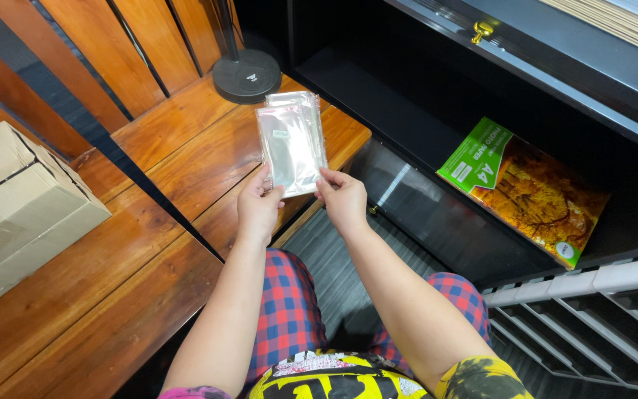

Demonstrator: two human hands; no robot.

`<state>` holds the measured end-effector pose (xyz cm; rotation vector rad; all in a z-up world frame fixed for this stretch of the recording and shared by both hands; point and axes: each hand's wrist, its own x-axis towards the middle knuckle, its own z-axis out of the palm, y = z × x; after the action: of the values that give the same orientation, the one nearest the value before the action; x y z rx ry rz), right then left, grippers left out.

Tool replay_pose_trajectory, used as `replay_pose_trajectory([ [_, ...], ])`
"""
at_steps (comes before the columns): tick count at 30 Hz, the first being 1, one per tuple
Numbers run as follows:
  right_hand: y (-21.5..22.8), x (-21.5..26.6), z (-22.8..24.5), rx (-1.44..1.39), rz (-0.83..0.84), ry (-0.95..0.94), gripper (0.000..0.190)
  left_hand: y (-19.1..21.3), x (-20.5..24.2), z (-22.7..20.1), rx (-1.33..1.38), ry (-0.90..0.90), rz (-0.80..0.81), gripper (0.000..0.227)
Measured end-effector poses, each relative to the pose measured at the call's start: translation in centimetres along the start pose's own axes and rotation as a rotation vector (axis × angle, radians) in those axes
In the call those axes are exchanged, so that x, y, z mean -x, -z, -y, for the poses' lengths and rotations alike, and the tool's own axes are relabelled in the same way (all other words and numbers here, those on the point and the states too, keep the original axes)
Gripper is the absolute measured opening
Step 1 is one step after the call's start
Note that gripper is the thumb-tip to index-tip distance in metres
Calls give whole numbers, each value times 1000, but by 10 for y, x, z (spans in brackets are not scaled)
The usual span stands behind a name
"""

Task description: The person repeatedly picks up stacks of clear plastic containers from a wooden bench and places them onto a shelf. The person handles the containers by hand, stacking them neatly on the shelf.

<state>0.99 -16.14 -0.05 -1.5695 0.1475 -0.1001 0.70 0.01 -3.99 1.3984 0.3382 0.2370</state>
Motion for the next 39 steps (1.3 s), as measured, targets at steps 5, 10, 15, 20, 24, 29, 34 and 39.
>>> replay_pose_trajectory([
  [5, 1, 8, 23, -8, -12, 56, 33, -6, 21, -37, -9, -54, -7, 64],
  [10, 17, 7, 52, -54, -26, 187, 31, -21, 39, -74, 21, -108, 5, 62],
  [15, 61, 13, 100, -46, -64, 404, 29, -54, 49, -108, 84, -282, 175, 60],
  [20, 121, 20, 141, -53, -168, 526, 29, -103, 83, -168, 68, -435, 336, 59],
  [24, 182, 26, 167, -32, -298, 669, 29, -162, 89, -185, 36, -590, 439, 56],
  [29, 250, 61, 214, 38, -511, 609, 31, -238, 129, -218, 65, -625, 665, 57],
  [34, 331, 69, 215, 35, -694, 634, 31, -324, 156, -211, 129, -576, 834, 60],
  [39, 376, 77, 215, 153, -860, 717, 26, -382, 182, -209, 68, -465, 931, 61],
])
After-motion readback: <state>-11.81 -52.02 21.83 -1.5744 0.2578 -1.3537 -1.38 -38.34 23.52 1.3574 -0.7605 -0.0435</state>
